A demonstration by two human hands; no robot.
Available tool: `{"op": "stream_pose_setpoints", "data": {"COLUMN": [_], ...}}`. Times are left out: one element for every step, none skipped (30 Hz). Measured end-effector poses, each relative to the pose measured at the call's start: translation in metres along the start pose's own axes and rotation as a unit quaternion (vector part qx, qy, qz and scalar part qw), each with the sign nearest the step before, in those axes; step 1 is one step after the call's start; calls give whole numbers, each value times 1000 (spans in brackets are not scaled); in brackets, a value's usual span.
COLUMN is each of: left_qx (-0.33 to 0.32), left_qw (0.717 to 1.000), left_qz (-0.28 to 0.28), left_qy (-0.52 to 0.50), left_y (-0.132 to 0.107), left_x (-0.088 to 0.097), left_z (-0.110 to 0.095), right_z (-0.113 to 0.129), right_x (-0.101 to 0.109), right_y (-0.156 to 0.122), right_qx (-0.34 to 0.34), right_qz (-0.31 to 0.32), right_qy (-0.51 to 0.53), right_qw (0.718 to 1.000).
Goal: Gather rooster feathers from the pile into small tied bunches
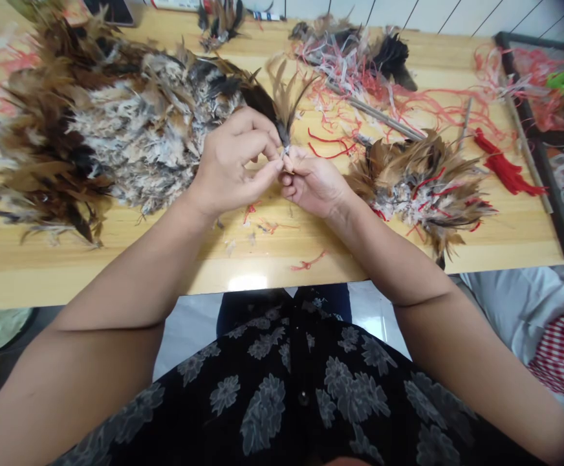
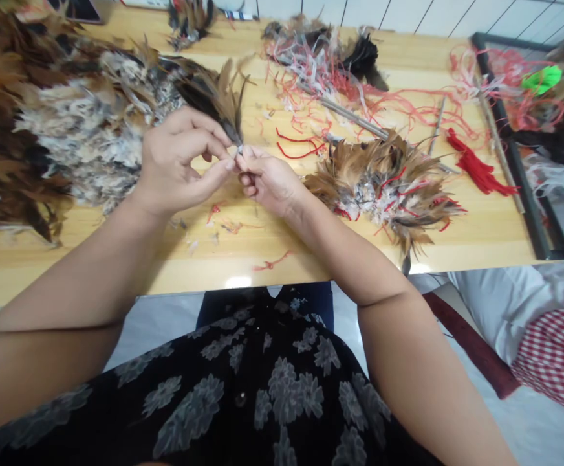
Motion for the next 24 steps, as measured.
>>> {"op": "stream_pose_setpoints", "data": {"left_qx": [0,-2,-7,-11,-11,-5,6,19,32,40,41,39,41,50,65,84,104,119,127,127,122,115,107,102], "left_qw": [1000,1000,999,998,997,995,993,990,987,983,979,975,971,969,967,966,965,963,962,962,962,963,964,964], "left_qz": [1,4,10,16,22,30,38,46,55,65,76,85,91,95,96,97,99,102,106,106,106,105,105,106], "left_qy": [-10,-23,-39,-57,-77,-96,-114,-132,-150,-169,-187,-204,-216,-223,-226,-225,-222,-220,-218,-219,-219,-220,-220,-220], "left_y": [0,0,0,0,1,2,4,6,8,10,11,12,12,12,11,10,9,9,8,9,10,11,12,13], "left_x": [0,1,1,1,1,0,-1,-3,-5,-8,-11,-14,-16,-17,-18,-18,-18,-18,-17,-16,-15,-14,-13,-12], "left_z": [-1,-1,-2,-2,0,3,9,16,23,30,35,39,41,42,43,42,41,40,39,38,38,40,42,45], "right_z": [-1,-2,-3,-3,-3,-4,-4,-4,-5,-6,-7,-8,-9,-10,-11,-12,-12,-13,-13,-13,-13,-13,-13,-13], "right_x": [-1,-1,-2,-2,-3,-3,-4,-5,-5,-6,-7,-7,-6,-5,-5,-4,-4,-4,-5,-6,-7,-9,-10,-12], "right_y": [0,0,0,-1,-1,-2,-2,-3,-4,-4,-4,-4,-4,-3,-3,-2,-2,-2,-2,-3,-3,-5,-6,-7], "right_qx": [-5,-10,-15,-19,-22,-25,-29,-32,-36,-38,-39,-39,-38,-37,-36,-36,-37,-38,-40,-44,-49,-55,-61,-66], "right_qz": [4,8,13,16,18,20,24,30,38,46,54,59,62,62,62,61,61,62,64,67,70,74,78,82], "right_qy": [-3,-6,-7,-8,-8,-7,-7,-7,-7,-6,-4,-2,0,2,3,4,4,5,7,9,11,13,16,18], "right_qw": [1000,1000,1000,1000,1000,999,999,999,999,998,998,998,997,997,997,997,997,997,997,997,996,996,995,994]}}
Point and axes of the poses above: each hand's wrist, its own y-axis towards the middle knuckle, its own x-axis out of the back of the hand, z = x × y, the point moved 8 cm from there along y, towards the middle knuckle, and after that the axes turned 13 degrees about x, right-handed, at the moved point
